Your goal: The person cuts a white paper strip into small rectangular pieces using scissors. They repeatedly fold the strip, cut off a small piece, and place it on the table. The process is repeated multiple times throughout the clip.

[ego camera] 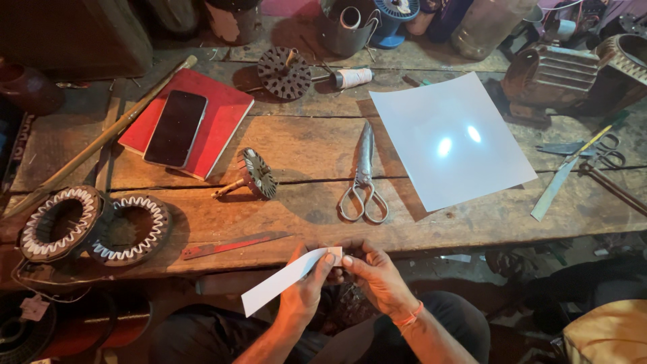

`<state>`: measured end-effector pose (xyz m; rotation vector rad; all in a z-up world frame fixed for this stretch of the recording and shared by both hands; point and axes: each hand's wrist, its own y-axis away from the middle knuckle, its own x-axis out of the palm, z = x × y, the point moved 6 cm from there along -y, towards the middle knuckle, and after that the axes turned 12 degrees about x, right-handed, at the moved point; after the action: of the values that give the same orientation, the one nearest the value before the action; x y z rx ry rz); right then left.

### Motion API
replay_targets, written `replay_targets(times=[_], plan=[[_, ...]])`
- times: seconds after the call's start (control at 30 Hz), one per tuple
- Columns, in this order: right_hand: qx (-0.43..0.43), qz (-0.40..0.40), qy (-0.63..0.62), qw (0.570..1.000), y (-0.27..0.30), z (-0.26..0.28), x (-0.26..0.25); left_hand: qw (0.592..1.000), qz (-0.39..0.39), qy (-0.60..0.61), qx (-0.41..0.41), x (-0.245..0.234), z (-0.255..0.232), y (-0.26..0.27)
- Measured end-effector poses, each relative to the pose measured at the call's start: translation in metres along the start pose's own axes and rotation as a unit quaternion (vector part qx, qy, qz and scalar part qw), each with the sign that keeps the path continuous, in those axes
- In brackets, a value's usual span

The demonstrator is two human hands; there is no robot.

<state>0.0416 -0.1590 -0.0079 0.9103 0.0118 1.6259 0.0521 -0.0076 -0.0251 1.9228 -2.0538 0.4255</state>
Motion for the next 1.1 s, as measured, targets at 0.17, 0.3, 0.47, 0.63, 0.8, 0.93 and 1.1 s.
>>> replay_targets(times=[0.17, 0.3, 0.47, 0.63, 0.8, 0.93, 1.1], plan=[[-0.027, -0.001, 0.112, 0.993, 0.004, 0.009, 0.005, 0.991, 0.003, -0.101, 0.086, -0.002, -0.009, -0.002], [-0.018, 0.022, 0.09, 0.996, 0.01, 0.01, 0.006, 0.999, -0.008, -0.028, -0.017, 0.0, 0.006, -0.001], [-0.078, 0.014, 0.133, 0.988, 0.012, 0.018, 0.005, 0.991, 0.023, -0.113, 0.062, 0.011, -0.009, -0.004], [-0.155, 0.001, 0.098, 0.983, 0.025, 0.04, -0.012, 0.983, 0.145, -0.043, 0.102, 0.044, -0.032, -0.013], [-0.296, -0.011, -0.006, 0.955, 0.048, 0.083, -0.037, 0.765, 0.224, -0.486, 0.358, 0.084, -0.068, -0.035], [-0.31, -0.033, -0.033, 0.95, 0.054, 0.095, -0.049, 0.661, 0.179, -0.582, 0.438, 0.111, -0.062, -0.029], [-0.295, -0.044, -0.028, 0.954, 0.05, 0.09, -0.054, 0.678, 0.216, -0.612, 0.345, 0.089, -0.025, -0.002]])
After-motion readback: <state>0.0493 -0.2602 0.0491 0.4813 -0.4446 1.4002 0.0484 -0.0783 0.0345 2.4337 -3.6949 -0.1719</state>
